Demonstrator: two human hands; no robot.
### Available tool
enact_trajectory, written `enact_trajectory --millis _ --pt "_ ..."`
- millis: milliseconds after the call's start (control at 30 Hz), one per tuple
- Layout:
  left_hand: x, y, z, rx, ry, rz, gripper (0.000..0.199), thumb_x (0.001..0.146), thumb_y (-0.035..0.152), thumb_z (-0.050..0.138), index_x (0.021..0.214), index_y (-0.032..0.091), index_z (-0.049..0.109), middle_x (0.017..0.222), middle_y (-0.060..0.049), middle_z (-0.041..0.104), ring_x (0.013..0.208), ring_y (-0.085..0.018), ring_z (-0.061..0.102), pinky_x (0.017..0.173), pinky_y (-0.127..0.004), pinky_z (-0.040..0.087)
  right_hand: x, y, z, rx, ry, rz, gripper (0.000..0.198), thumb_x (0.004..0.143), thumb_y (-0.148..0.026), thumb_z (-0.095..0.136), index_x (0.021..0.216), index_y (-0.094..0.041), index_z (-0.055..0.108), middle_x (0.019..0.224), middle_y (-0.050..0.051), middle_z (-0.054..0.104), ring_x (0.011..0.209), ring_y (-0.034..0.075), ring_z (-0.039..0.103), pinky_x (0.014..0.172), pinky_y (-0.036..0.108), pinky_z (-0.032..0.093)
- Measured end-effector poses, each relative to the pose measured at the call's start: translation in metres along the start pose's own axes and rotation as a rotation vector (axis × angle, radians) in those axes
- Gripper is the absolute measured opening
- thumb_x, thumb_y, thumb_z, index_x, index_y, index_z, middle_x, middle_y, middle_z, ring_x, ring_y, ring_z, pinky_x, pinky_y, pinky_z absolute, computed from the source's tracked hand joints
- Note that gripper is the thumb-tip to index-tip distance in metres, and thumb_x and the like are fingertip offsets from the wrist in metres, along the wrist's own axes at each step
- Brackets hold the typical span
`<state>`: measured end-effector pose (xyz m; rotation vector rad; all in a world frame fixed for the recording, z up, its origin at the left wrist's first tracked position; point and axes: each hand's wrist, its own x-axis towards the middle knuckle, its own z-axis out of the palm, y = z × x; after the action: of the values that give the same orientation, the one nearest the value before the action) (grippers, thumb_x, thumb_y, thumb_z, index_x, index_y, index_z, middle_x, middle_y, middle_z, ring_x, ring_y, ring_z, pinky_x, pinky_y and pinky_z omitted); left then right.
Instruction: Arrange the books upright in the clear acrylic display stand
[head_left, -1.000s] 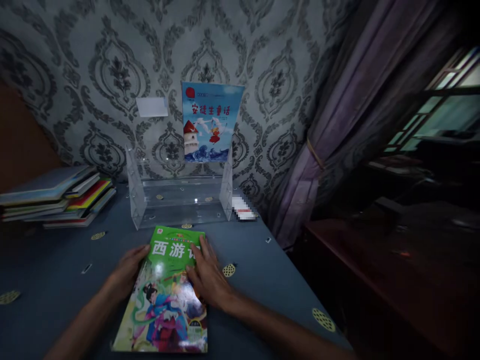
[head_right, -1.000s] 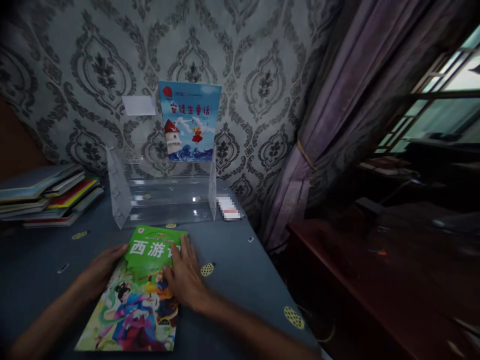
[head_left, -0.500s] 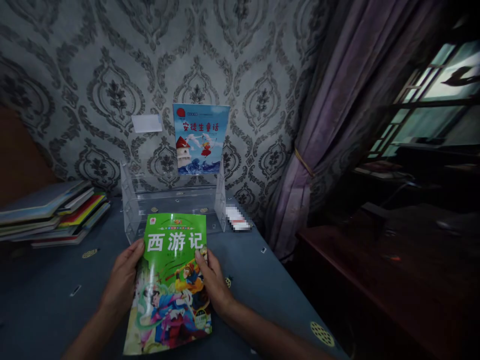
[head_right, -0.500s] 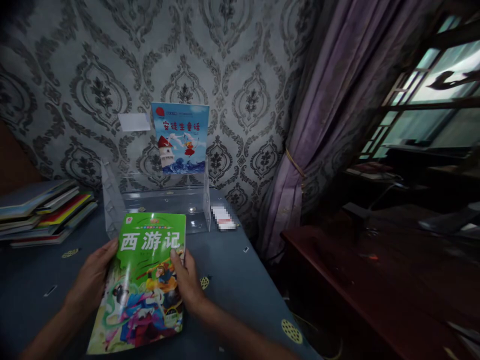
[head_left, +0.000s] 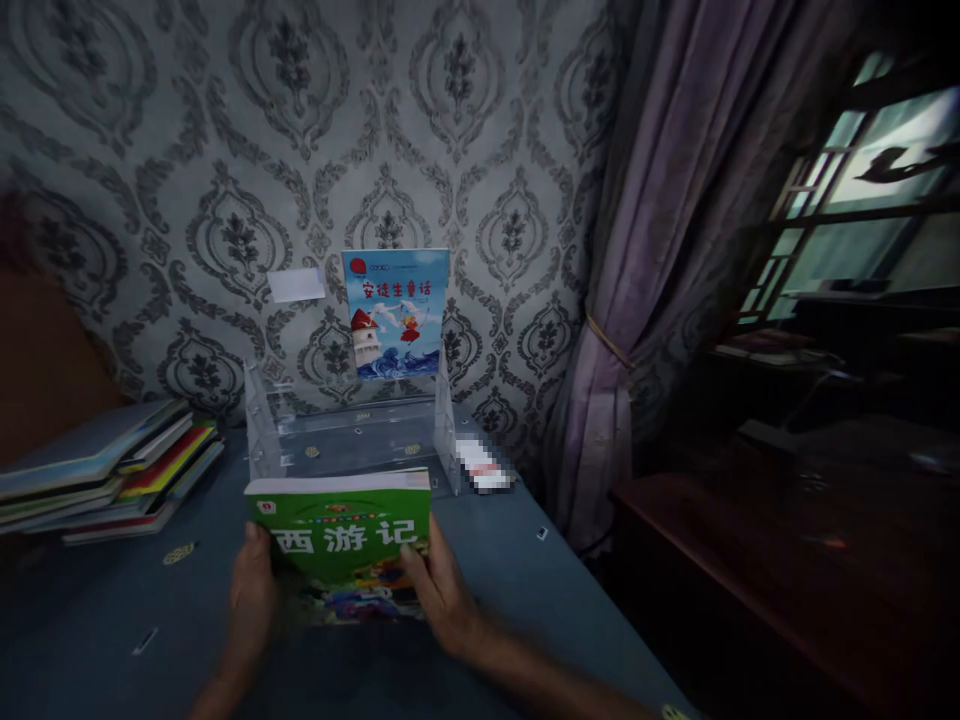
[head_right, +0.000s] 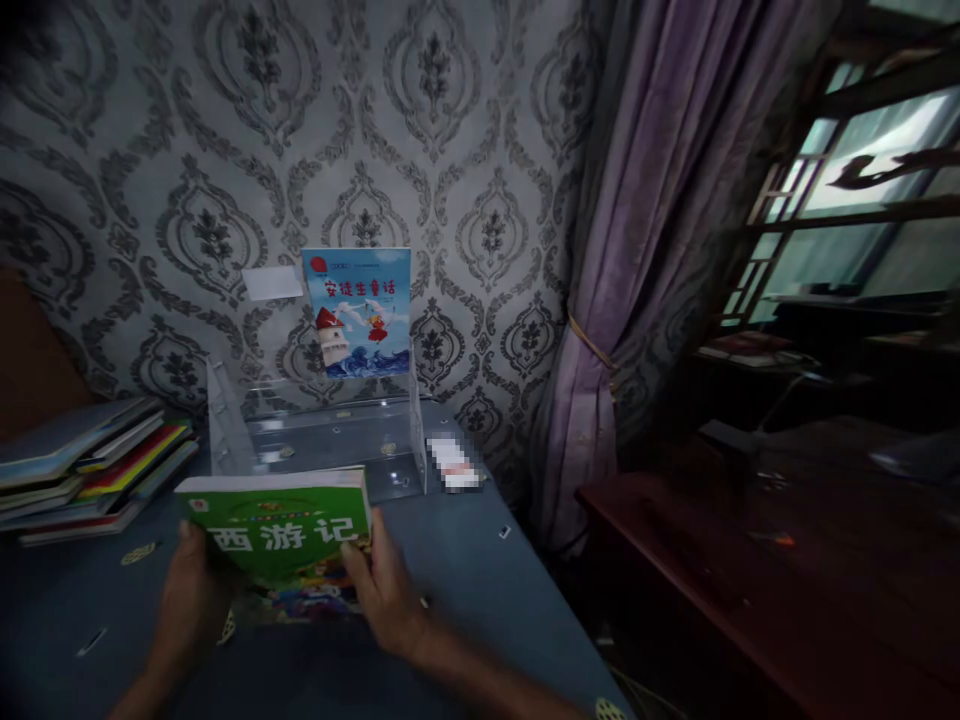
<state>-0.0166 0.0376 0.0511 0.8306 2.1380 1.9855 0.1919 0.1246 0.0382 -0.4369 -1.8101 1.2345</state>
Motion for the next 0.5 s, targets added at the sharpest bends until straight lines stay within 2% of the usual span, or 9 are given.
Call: enact_trajectory --millis 100,233,300,367,500 --pt "-0.002 -0.003 -0.005 0.104 -0.023 -0.055 0.052 0.079 0.070 0.048 0.087 0.022 0.065 0.095 -0.013 0.071 0.116 -0.040 0.060 0.102 -0.054 0.049 -0.003 -0.005 -0.007 -0.096 -0.023 0.033 0.049 0.104 -0.057 0.035 0.128 -0.022 0.060 0.119 0.010 0.070 0.115 0.023 0.064 0.106 0.037 0.049" --pt "0.004 0.001 -0.025 0.058 -0.226 -0.100 0.040 0.067 0.064 0.065 0.076 0.025 0.066 0.094 -0.010 0.073 0.115 -0.038 0.061 0.096 -0.042 0.054 0.005 -0.025 -0.028 -0.190 -0.093 -0.022 0.040 0.103 -0.052 0.045 0.110 -0.021 0.069 0.101 0.006 0.073 0.096 0.021 0.066 0.092 0.035 0.054" --pt "0.007 0.004 -0.038 0.038 -0.359 -0.133 0.032 0.061 0.056 0.077 0.068 0.027 0.066 0.081 -0.007 0.072 0.101 -0.034 0.066 0.086 -0.036 0.057 0.011 -0.035 -0.038 -0.218 -0.098 -0.010 0.032 0.098 -0.049 0.057 0.097 -0.021 0.072 0.089 0.004 0.072 0.085 0.020 0.065 0.081 0.032 0.055" --pt "0.009 0.007 -0.048 0.016 -0.473 -0.142 0.025 0.059 0.047 0.084 0.066 0.029 0.068 0.068 -0.005 0.068 0.085 -0.031 0.067 0.075 -0.031 0.057 0.014 -0.042 -0.042 -0.182 -0.120 0.034 0.027 0.095 -0.046 0.062 0.091 -0.021 0.071 0.084 0.002 0.070 0.081 0.019 0.064 0.073 0.029 0.054" --pt "0.000 0.014 -0.045 -0.017 -0.500 -0.152 0.022 0.068 0.043 0.082 0.068 0.027 0.068 0.057 -0.003 0.063 0.063 -0.026 0.064 0.063 -0.030 0.054 0.015 -0.045 -0.032 -0.051 -0.136 0.153 0.026 0.097 -0.044 0.055 0.105 -0.021 0.065 0.095 0.003 0.070 0.082 0.019 0.066 0.061 0.026 0.052"
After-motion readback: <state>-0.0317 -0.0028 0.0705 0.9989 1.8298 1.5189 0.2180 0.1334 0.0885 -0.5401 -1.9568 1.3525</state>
